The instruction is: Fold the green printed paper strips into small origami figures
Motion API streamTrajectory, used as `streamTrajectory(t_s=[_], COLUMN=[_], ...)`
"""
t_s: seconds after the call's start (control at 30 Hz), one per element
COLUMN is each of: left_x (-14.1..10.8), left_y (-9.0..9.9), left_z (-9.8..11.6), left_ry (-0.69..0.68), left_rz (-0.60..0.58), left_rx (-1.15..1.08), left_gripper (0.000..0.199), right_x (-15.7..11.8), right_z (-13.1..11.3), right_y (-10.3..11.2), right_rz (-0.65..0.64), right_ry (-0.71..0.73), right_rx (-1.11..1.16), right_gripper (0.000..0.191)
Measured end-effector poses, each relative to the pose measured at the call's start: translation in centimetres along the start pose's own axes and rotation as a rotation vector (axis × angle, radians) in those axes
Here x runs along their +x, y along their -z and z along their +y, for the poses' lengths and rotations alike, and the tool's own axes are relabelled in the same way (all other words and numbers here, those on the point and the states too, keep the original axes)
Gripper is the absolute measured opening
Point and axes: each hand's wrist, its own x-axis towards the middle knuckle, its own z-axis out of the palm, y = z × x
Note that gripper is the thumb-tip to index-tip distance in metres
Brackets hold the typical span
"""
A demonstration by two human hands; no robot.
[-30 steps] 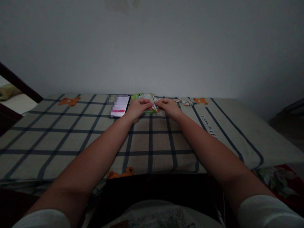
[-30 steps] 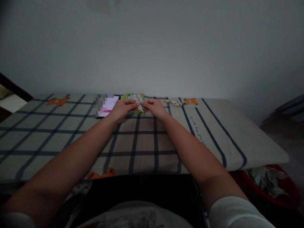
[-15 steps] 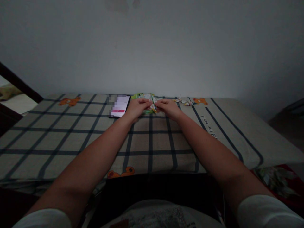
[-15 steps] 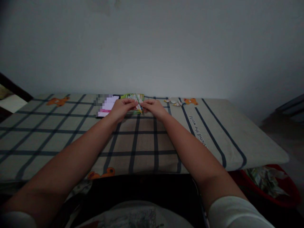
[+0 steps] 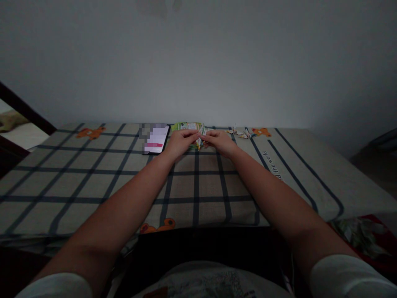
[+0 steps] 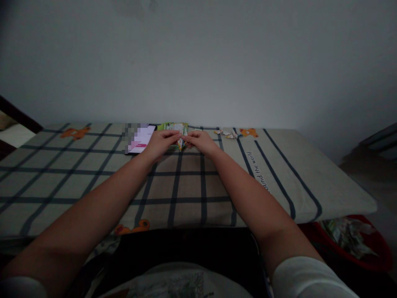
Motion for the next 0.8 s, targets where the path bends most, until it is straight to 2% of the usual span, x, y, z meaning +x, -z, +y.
streamTrajectory(t_s=[0.2, 0.3, 0.57, 0.67, 0.8], left_x=[-0.14, -0.26, -0.37, -0.27, -0.20], left_y=[-0.36, -0.50, -0.67, -0.63, -0.46], left_z=[0.04, 0.15, 0.36, 0.04, -0.23], left_ry=[0.029, 0.081, 0.204, 0.163, 0.043], left_rz=[-0.039, -0.051, -0.134, -0.121, -0.086], left_rx=[-0.093, -0.103, -0.307, -0.238, -0.033], left_gripper=[0.047, 0.048, 0.042, 0.040, 0.034], right_x=[-0.05, 0.11, 0.02, 0.03, -0.02], right_z=[-0.51, -0.56, -0.55, -0.37, -0.40], right_y=[-0.07, -0.11, -0.10, -0.09, -0.21], right_rz=[0.053, 0.119, 0.158, 0.177, 0.170], right_ry=[0.021, 0.018, 0.053, 0.055, 0.052], right_rx=[-0.010, -0.012, -0.049, -0.063, -0.057], right_gripper=[0.036, 0.034, 0.034, 0.033, 0.034])
